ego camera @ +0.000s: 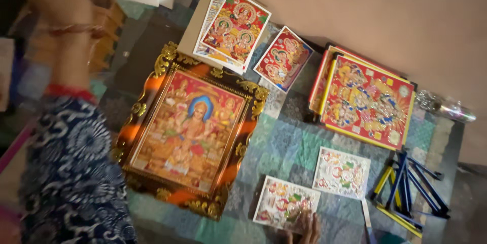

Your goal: The person cuts a square cardboard backing sheet with a knife on the work table, then lifts a framed religious picture and positions it on the table. They then take small printed deity pictures from a stack, lay them out, and align a picture with a yellow-edged backing piece, pressing it flat by hand.

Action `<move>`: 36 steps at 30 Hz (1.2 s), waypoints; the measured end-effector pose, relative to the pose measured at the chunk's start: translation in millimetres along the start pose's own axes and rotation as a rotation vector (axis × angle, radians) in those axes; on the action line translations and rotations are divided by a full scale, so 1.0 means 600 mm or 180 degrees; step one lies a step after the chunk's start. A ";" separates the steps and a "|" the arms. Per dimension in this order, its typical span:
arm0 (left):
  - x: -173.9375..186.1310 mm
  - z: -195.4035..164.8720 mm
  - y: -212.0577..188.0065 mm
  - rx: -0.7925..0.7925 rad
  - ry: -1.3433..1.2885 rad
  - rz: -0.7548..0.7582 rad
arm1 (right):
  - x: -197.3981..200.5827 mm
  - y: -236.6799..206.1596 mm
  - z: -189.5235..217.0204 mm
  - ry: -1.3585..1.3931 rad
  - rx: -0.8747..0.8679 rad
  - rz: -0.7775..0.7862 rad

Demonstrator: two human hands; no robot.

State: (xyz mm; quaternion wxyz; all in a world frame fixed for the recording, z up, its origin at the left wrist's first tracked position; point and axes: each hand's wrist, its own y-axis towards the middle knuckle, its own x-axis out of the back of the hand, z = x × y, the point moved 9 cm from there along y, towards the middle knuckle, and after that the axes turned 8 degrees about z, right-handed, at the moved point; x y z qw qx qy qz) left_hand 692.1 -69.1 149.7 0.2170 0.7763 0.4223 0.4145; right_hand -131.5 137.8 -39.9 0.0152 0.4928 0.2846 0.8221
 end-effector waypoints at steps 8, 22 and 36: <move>0.207 -0.218 -0.240 0.1069 -0.1805 0.0381 | -0.012 0.069 -0.022 -0.0028 -0.1346 0.0747; -0.170 -0.554 -0.884 0.2141 -0.2335 0.2479 | 0.249 0.080 -0.227 0.3289 -0.2097 -0.1700; -0.200 -0.572 -0.852 0.2139 -0.1941 0.2542 | 0.037 0.024 -0.114 0.3648 -0.3398 -0.0171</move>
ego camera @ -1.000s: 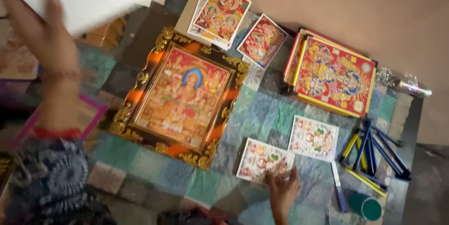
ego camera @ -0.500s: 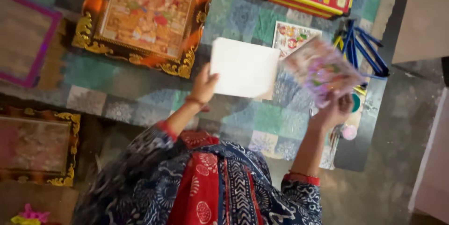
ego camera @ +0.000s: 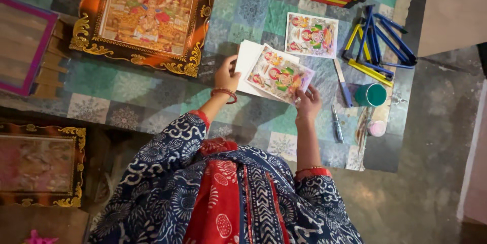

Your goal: The person cuts a square cardboard backing sheet with a knife on the work table, then lifts a framed religious picture and positions it on the table. They then take small printed deity pictures from a stack, lay them out, and align a picture with a yellow-edged backing piece, pressing it flat by hand.

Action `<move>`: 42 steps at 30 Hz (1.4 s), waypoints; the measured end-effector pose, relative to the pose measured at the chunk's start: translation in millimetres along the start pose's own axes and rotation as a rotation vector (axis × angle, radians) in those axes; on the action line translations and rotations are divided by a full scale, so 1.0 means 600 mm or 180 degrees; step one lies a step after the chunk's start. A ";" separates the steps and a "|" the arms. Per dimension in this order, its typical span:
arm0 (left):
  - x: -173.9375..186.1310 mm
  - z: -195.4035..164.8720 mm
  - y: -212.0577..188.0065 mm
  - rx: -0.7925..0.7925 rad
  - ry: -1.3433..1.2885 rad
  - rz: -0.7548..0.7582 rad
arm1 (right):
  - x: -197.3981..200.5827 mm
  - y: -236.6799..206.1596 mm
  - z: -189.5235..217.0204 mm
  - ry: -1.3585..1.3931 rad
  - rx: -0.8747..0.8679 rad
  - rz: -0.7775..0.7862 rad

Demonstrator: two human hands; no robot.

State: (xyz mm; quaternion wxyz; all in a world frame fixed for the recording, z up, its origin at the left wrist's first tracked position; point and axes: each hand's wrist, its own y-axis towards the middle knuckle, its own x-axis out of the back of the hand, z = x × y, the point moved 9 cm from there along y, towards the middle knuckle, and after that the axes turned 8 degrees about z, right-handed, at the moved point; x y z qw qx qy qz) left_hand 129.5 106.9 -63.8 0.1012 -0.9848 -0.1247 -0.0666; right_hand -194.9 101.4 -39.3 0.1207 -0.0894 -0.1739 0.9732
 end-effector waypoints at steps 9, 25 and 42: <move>0.376 -0.172 -0.254 -0.0944 -0.0672 -0.0740 | -0.016 0.025 0.002 -0.0578 0.0304 0.0355; 0.554 -0.038 0.087 -0.0782 -0.0724 -0.1578 | -0.066 0.026 -0.002 -0.2283 0.0819 0.0162; -0.045 0.002 -0.099 -0.0686 0.0979 0.0573 | -0.070 0.024 0.028 -0.2205 0.0659 -0.0269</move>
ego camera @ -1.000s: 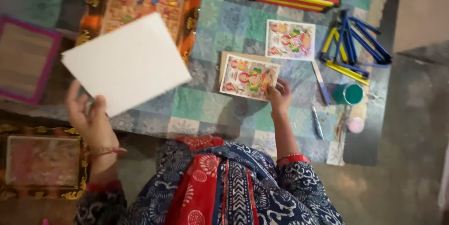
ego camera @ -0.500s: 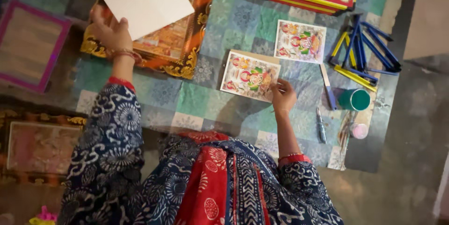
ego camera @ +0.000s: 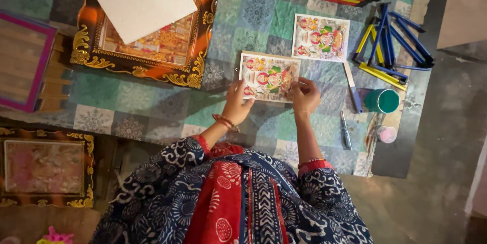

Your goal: The person cuts a square cardboard backing sheet with a knife on the work table, then lifts a framed religious picture and positions it on the table. They then take small printed deity pictures from a stack, lay them out, and align a picture with a yellow-edged backing piece, pressing it flat by hand.

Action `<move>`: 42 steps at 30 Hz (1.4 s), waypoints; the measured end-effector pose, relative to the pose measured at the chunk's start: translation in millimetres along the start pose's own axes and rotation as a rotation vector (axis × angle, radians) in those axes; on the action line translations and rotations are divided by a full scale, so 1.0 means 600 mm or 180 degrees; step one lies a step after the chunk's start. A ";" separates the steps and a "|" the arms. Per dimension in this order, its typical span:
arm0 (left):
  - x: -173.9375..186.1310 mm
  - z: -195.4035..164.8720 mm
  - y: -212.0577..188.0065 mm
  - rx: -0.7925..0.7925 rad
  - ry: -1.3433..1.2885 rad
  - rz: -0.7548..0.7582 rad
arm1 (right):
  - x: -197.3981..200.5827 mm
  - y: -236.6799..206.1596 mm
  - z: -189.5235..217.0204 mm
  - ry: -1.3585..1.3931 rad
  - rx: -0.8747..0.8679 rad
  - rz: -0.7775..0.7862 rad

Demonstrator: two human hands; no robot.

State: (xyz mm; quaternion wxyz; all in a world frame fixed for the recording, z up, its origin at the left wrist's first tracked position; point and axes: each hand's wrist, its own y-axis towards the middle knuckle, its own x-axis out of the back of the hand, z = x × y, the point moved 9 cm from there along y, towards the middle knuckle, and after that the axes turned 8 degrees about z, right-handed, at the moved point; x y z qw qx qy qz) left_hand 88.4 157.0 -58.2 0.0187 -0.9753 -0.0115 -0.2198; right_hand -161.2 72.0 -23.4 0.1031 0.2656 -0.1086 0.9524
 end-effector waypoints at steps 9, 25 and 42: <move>-0.003 0.010 0.028 0.0042 0.0165 -0.0233 | 0.002 -0.003 0.013 0.0007 0.0038 -0.0039; 0.002 0.013 0.037 0.0125 0.0208 -0.0183 | -0.004 0.004 0.014 -0.0031 0.0122 -0.0046; 0.002 0.023 0.036 0.0141 0.0280 -0.0293 | -0.021 0.005 0.007 0.0527 -0.0164 0.0290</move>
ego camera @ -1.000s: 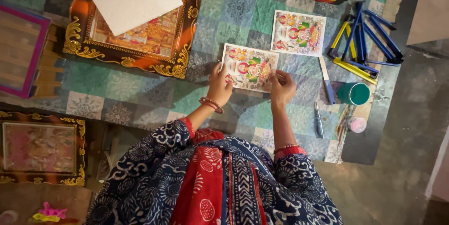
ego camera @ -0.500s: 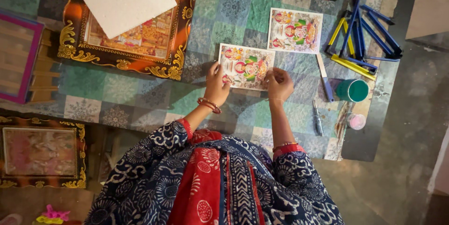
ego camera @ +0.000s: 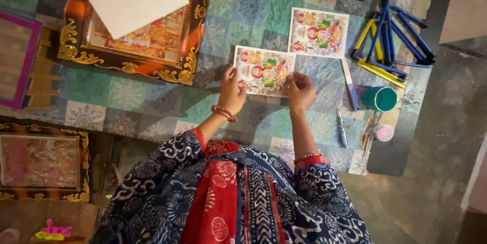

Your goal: The person cuts a square cardboard backing sheet with a knife on the work table, then lifts a framed religious picture and positions it on the table. They then take small printed deity pictures from a stack, lay them out, and align a picture with a yellow-edged backing piece, pressing it flat by hand.

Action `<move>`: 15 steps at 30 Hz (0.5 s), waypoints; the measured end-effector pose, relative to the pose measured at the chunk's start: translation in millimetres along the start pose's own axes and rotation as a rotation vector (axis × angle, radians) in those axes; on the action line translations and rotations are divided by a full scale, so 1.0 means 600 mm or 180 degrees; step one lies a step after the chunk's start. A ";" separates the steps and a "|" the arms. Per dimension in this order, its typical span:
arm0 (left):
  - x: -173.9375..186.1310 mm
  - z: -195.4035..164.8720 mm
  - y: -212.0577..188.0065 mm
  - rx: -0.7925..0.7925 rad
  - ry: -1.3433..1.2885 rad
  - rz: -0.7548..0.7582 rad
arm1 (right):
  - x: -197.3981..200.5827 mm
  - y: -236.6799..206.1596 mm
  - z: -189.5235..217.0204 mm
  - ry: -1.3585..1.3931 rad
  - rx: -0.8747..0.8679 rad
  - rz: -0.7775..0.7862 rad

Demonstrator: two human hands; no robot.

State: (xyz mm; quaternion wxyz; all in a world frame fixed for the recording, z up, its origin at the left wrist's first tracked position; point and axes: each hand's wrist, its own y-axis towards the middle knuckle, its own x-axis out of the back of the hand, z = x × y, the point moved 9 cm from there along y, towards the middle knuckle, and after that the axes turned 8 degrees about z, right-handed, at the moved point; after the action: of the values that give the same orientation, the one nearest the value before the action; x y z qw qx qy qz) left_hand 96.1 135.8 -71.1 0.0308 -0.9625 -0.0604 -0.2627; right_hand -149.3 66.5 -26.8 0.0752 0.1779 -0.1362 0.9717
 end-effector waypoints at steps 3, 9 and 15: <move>-0.001 0.003 -0.001 -0.0185 -0.0104 -0.0041 | 0.005 0.003 0.021 -0.0099 0.0383 0.0089; 0.052 0.024 -0.020 -0.0481 0.0713 -0.0340 | 0.182 0.051 0.107 -0.1042 0.1682 -0.0883; 0.114 0.060 -0.038 -0.0149 0.0303 -0.0238 | 0.312 0.188 0.123 -0.2020 0.1295 -0.0715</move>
State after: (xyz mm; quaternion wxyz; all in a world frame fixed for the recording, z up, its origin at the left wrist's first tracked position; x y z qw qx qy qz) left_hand 169.6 168.3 -66.6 0.0012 -0.9464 -0.0886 -0.3106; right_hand -320.2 -44.1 81.6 0.0984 0.4946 0.0630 0.8612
